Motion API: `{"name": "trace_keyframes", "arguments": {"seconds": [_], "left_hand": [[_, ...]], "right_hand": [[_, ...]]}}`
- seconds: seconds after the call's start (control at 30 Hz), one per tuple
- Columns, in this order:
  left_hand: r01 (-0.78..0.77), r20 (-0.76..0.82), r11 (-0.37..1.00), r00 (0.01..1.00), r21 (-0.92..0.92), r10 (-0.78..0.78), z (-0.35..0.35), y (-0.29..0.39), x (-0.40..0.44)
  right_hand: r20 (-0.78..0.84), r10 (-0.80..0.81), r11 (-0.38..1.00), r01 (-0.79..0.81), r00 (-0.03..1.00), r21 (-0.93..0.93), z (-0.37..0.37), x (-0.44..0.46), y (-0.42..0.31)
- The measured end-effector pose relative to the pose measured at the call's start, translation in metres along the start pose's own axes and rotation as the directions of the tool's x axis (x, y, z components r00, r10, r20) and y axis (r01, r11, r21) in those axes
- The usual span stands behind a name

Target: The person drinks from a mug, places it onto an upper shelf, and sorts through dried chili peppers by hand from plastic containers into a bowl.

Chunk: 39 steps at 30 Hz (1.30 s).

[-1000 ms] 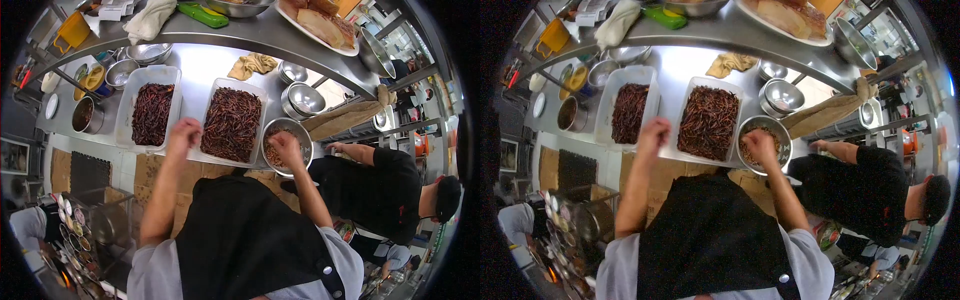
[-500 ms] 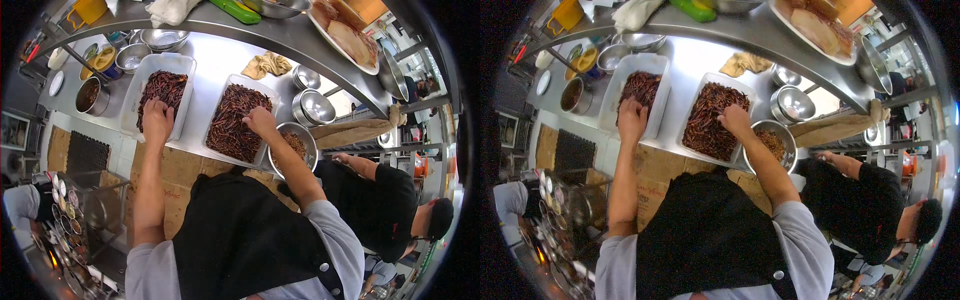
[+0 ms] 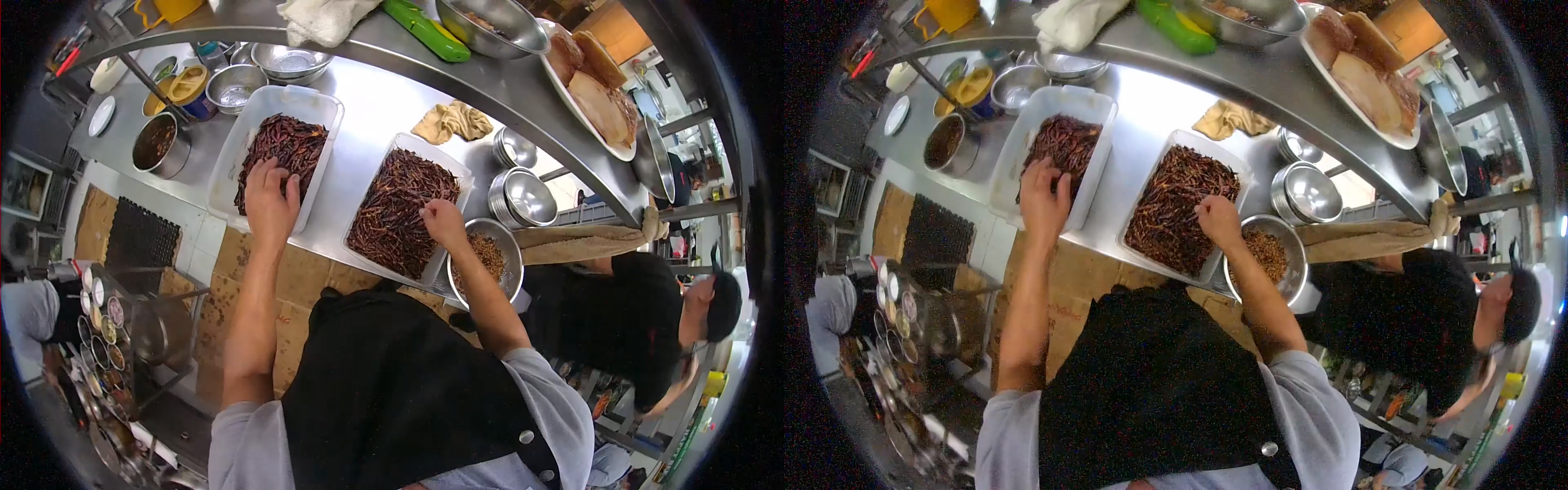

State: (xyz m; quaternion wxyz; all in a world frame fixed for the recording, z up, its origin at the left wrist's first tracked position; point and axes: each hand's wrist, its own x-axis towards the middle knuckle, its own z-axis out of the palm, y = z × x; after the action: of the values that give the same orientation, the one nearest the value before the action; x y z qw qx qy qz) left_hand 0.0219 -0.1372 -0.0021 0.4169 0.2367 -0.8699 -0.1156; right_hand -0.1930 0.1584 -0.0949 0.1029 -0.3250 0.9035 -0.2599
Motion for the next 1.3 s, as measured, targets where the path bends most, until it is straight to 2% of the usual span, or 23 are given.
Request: {"name": "trace_keyframes", "arguments": {"seconds": [0.03,0.1,0.17,0.2,0.33,0.37,0.4,0.43,0.47,0.5,0.53,0.6,0.7,0.73,0.77,0.8,0.87,0.93,1.07,1.13,1.17,1.2,1.3], "left_hand": [[-0.014,0.001,1.0,1.0,-0.006,0.014,0.001,0.007,-0.003],[0.131,0.154,0.932,0.985,-0.338,-0.083,0.002,0.038,-0.024],[0.483,0.624,0.792,0.763,-0.373,-0.171,0.006,0.098,-0.039],[0.556,0.706,0.711,0.698,-0.429,-0.12,0.02,0.112,-0.055],[0.662,0.81,0.544,0.584,-0.516,0.058,0.073,0.107,-0.111],[0.814,0.921,0.448,0.384,-0.369,0.06,0.075,0.101,-0.112],[0.818,0.927,0.45,0.37,-0.359,0.066,0.073,0.098,-0.115],[0.965,0.976,0.146,0.219,-0.219,0.011,0.073,0.094,-0.116],[0.983,0.998,-0.177,0.055,-0.054,0.005,0.071,0.091,-0.114],[0.94,0.999,-0.34,0.026,-0.032,-0.022,0.071,0.09,-0.115],[0.941,0.999,-0.336,0.025,-0.031,-0.021,0.069,0.087,-0.114],[0.91,0.989,-0.392,0.099,-0.136,-0.113,0.055,0.082,-0.108],[0.937,0.98,-0.302,0.133,-0.173,-0.148,0.034,0.064,-0.105],[0.953,0.969,-0.237,0.142,-0.189,-0.2,0.025,0.062,-0.103],[0.954,0.96,-0.2,0.179,-0.222,-0.214,0.019,0.059,-0.105],[0.953,0.958,-0.202,0.181,-0.227,-0.222,0.018,0.056,-0.111],[0.942,0.943,-0.195,0.224,-0.274,-0.245,0.019,0.049,-0.122],[0.941,0.934,-0.19,0.223,-0.282,-0.279,0.018,0.047,-0.126],[0.947,0.921,-0.169,0.206,-0.273,-0.33,0.011,0.052,-0.127],[0.954,0.928,-0.124,0.228,-0.274,-0.294,0.016,0.052,-0.131],[0.959,0.936,-0.067,0.251,-0.275,-0.246,0.02,0.054,-0.131],[0.957,0.934,-0.072,0.254,-0.28,-0.25,0.019,0.063,-0.123],[0.965,0.95,0.111,0.255,-0.239,-0.179,0.019,0.094,-0.098]], "right_hand": [[-0.012,0.008,1.0,-0.008,1.0,0.004,-0.003,-0.002,0.0],[0.163,0.097,0.979,-0.124,0.982,0.163,-0.021,-0.017,-0.021],[0.21,0.071,0.965,-0.121,0.975,0.233,-0.026,-0.04,-0.042],[0.25,0.023,0.949,-0.1,0.968,0.299,-0.025,-0.049,-0.051],[0.241,-0.024,0.966,-0.039,0.97,0.254,-0.005,-0.083,-0.06],[0.211,-0.068,0.924,-0.018,0.975,0.381,-0.013,-0.09,-0.069],[0.174,-0.11,0.865,0.008,0.979,0.502,-0.017,-0.096,-0.073],[0.164,-0.172,0.849,0.062,0.971,0.525,-0.018,-0.096,-0.07],[0.16,-0.167,0.847,0.059,0.973,0.529,-0.02,-0.097,-0.069],[0.181,-0.114,0.788,-0.022,0.977,0.615,-0.023,-0.097,-0.069],[0.208,-0.065,0.717,-0.099,0.976,0.69,-0.026,-0.096,-0.067],[0.199,0.001,0.75,-0.132,0.98,0.648,-0.024,-0.087,-0.05],[0.238,0.156,0.91,-0.233,0.959,0.343,-0.035,-0.066,-0.054],[0.241,0.151,0.91,-0.23,0.959,0.345,-0.023,-0.059,-0.049],[0.118,-0.076,0.982,0.054,0.99,0.181,-0.004,-0.052,-0.038],[0.038,-0.323,0.946,0.324,0.946,-0.019,0.003,-0.047,-0.043],[0.163,-0.241,0.963,0.257,0.957,-0.086,0.014,-0.045,-0.056],[0.302,0.011,0.918,0.111,0.953,-0.381,0.019,-0.044,-0.068],[0.304,-0.032,0.945,0.128,0.952,-0.301,0.033,-0.04,-0.043],[0.075,-0.146,0.984,0.152,0.986,-0.088,0.023,-0.049,-0.04],[0.058,-0.118,0.993,0.118,0.991,0.005,0.007,-0.054,-0.053],[0.061,-0.125,0.992,0.125,0.99,0.002,0.005,-0.057,-0.055],[0.173,-0.166,0.948,0.109,0.971,0.299,0.002,-0.074,-0.061]]}}
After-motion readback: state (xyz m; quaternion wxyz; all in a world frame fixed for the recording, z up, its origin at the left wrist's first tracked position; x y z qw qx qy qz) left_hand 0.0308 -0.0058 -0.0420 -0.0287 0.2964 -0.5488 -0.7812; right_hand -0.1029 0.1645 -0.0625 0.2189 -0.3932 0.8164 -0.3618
